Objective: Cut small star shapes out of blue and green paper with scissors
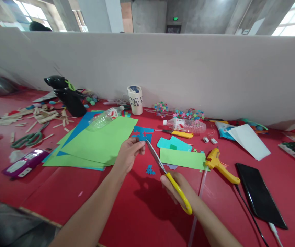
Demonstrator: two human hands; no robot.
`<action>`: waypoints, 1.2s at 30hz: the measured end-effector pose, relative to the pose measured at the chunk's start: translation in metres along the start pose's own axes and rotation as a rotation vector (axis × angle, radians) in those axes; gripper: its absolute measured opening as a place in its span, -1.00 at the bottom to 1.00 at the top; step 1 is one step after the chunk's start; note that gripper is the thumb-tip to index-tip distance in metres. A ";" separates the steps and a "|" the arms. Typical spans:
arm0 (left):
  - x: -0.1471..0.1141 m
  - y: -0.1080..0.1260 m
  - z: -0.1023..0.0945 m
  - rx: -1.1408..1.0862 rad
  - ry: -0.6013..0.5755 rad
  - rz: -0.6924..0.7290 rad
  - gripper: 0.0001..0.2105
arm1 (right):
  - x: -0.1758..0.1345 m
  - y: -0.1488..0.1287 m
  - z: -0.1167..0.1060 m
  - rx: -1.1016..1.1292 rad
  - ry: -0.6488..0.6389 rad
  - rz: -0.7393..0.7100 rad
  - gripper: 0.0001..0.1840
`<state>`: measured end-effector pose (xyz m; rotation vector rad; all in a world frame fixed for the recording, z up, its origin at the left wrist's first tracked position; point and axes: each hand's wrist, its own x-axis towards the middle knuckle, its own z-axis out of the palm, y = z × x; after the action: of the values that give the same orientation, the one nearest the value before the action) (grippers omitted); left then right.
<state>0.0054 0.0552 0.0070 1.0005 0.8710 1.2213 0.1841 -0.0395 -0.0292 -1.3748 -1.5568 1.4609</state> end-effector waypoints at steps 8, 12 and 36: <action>0.002 0.007 -0.008 0.057 -0.105 -0.078 -0.84 | -0.001 -0.006 -0.023 -0.132 -0.077 0.070 -0.45; 0.002 0.007 -0.011 0.077 -0.135 -0.139 -0.86 | -0.001 -0.006 -0.030 -0.179 -0.086 0.094 -0.51; 0.000 0.000 -0.006 -0.119 -0.084 -0.085 -0.87 | 0.001 0.002 -0.003 0.004 0.022 0.068 -0.47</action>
<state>-0.0002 0.0563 0.0045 0.9045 0.7590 1.1377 0.1874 -0.0376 -0.0301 -1.4496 -1.5058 1.4835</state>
